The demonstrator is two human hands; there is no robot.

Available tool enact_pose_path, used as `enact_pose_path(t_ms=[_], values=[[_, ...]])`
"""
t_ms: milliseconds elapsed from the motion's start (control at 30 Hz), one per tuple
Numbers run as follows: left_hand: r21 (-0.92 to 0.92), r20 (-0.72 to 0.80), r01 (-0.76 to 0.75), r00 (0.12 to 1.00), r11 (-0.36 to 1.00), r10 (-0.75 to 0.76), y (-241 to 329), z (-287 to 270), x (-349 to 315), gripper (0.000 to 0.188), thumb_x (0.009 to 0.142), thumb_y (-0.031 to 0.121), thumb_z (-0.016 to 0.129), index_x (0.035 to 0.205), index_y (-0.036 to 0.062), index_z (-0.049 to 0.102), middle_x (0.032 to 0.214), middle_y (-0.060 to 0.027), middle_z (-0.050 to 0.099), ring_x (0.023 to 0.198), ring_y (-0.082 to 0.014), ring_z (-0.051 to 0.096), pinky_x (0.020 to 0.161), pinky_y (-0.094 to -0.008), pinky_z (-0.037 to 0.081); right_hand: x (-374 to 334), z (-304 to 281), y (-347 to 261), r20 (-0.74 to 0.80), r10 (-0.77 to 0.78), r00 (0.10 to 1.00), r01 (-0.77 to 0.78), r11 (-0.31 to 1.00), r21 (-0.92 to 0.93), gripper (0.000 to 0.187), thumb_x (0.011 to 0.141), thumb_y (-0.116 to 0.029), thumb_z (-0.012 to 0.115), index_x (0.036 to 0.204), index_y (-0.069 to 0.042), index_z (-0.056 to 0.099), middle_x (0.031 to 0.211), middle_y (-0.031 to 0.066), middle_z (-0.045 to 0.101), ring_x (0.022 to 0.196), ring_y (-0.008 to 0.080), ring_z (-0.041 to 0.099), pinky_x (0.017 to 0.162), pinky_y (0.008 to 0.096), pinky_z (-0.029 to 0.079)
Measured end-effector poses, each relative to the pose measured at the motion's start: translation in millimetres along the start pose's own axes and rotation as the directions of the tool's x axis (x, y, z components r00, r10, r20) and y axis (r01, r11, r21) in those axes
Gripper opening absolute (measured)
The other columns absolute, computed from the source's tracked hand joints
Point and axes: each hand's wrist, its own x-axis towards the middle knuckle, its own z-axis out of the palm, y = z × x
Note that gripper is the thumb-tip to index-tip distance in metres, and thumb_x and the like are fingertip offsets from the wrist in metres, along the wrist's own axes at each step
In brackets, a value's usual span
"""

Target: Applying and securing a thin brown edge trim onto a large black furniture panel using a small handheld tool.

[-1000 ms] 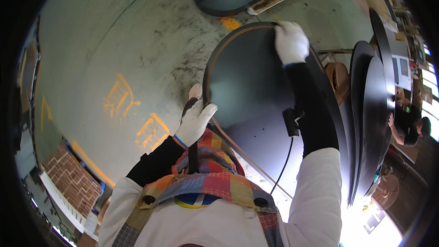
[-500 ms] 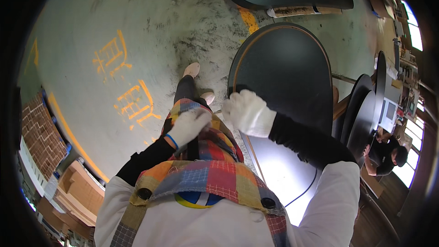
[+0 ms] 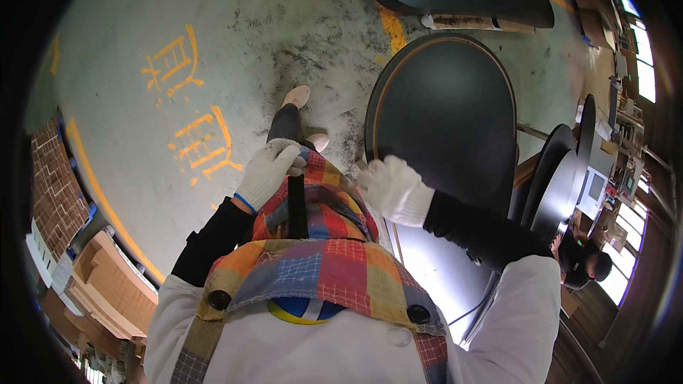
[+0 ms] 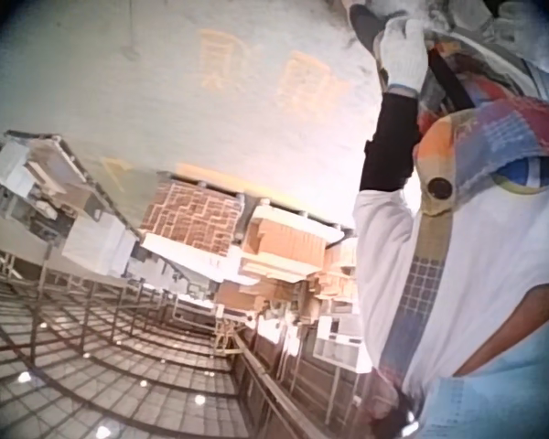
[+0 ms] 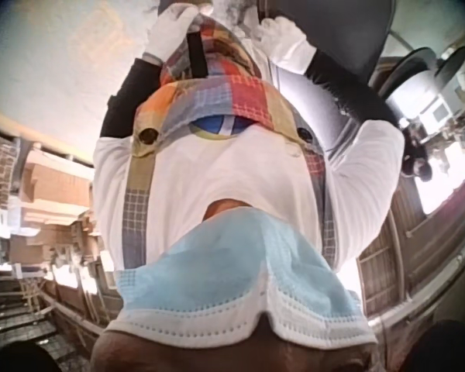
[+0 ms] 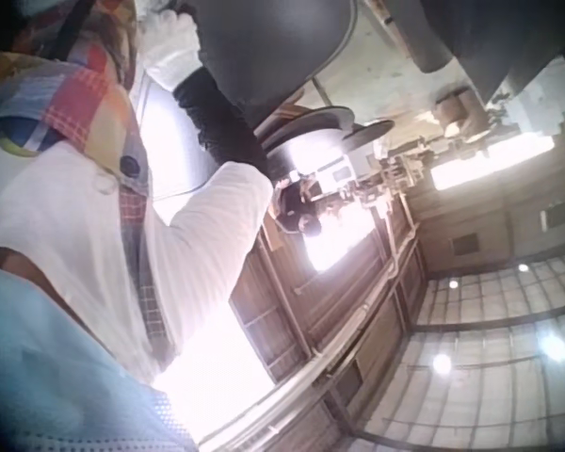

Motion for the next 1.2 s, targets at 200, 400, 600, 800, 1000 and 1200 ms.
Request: enact_pose_path(t_ms=[200, 400, 600, 800, 1000, 1200], values=[[-0.009, 0.034, 0.009, 0.999, 1.0, -0.008, -8.9, 0.6, 8.7, 0.034, 0.098, 0.028, 0.054, 0.109, -0.002, 0.063, 0.087, -0.0084, 0.069, 0.073, -0.0139, 0.067, 0.071, -0.0283, 0.055, 41.8, -21.9, 59.2, -0.371, 0.106, 0.923, -0.21, 0.945, -0.252, 0.014, 0.084, -0.021, 0.058, 0.083, -0.01, 0.067, 0.081, 0.0061, 0.062, 0.078, 0.0234, 0.062, 0.065, 0.0382, 0.048], [-0.065, -0.007, 0.056, 0.998, 0.996, -0.056, 11.2, 6.5, 4.6, 0.03, 0.098, 0.024, 0.057, 0.111, -0.0025, 0.06, 0.09, -0.009, 0.066, 0.073, -0.0143, 0.066, 0.069, -0.0287, 0.057, 53.1, -22.8, 59.1, -0.15, 0.172, 0.974, -0.207, 0.943, -0.261, 0.012, 0.078, -0.016, 0.061, 0.085, -0.009, 0.067, 0.092, 0.0061, 0.063, 0.09, 0.0206, 0.063, 0.069, 0.0353, 0.047], [-0.209, -0.075, 0.054, 0.995, 0.976, -0.071, 8.5, -0.4, -5.6, 0.026, 0.096, 0.021, 0.058, 0.105, -0.0023, 0.063, 0.088, -0.0078, 0.067, 0.072, -0.0119, 0.064, 0.068, -0.0268, 0.056, -24.9, 33.0, -38.0, -0.028, 0.013, 1.0, -0.013, 1.0, 0.02, 0.015, 0.085, -0.022, 0.06, 0.084, -0.009, 0.068, 0.081, 0.0022, 0.06, 0.083, 0.0188, 0.058, 0.069, 0.0335, 0.041], [-0.069, -0.03, 0.02, 0.999, 0.997, -0.022, 2.8, 0.8, -0.7, 0.026, 0.096, 0.022, 0.058, 0.104, -0.002, 0.064, 0.087, -0.0067, 0.066, 0.071, -0.011, 0.063, 0.068, -0.0259, 0.056, -21.7, 14.8, -26.0, 0.082, 0.28, 0.956, -0.292, 0.927, 0.236, 0.014, 0.088, -0.021, 0.059, 0.085, -0.01, 0.068, 0.085, 0.0085, 0.064, 0.087, 0.0251, 0.066, 0.072, 0.0395, 0.053], [0.278, 0.112, -0.124, 0.989, 0.953, 0.096, 59.9, 23.5, 5.4, 0.032, 0.093, 0.024, 0.064, 0.116, 0.0019, 0.061, 0.097, -0.0088, 0.068, 0.089, -0.0175, 0.066, 0.08, -0.0291, 0.054, -45.0, 4.4, -27.7, -0.181, 0.933, 0.313, -0.482, 0.32, 0.816, 0.023, 0.089, -0.023, 0.062, 0.105, -0.012, 0.073, 0.087, 0.0123, 0.066, 0.083, 0.0322, 0.065, 0.076, 0.0392, 0.053], [0.624, 0.771, -0.676, 0.451, -0.392, 0.45, 119.4, 72.5, 30.5, 0.061, 0.079, 0.018, 0.071, 0.135, 0.0064, 0.05, 0.138, -0.0117, 0.05, 0.13, -0.028, 0.048, 0.11, -0.0428, 0.036, -57.7, 69.5, -111.0, 0.019, 0.962, -0.271, -0.272, -0.096, 0.957, 0.017, 0.084, -0.012, 0.07, 0.099, -0.007, 0.075, 0.085, 0.0107, 0.066, 0.073, 0.0239, 0.064, 0.069, 0.0324, 0.051]])
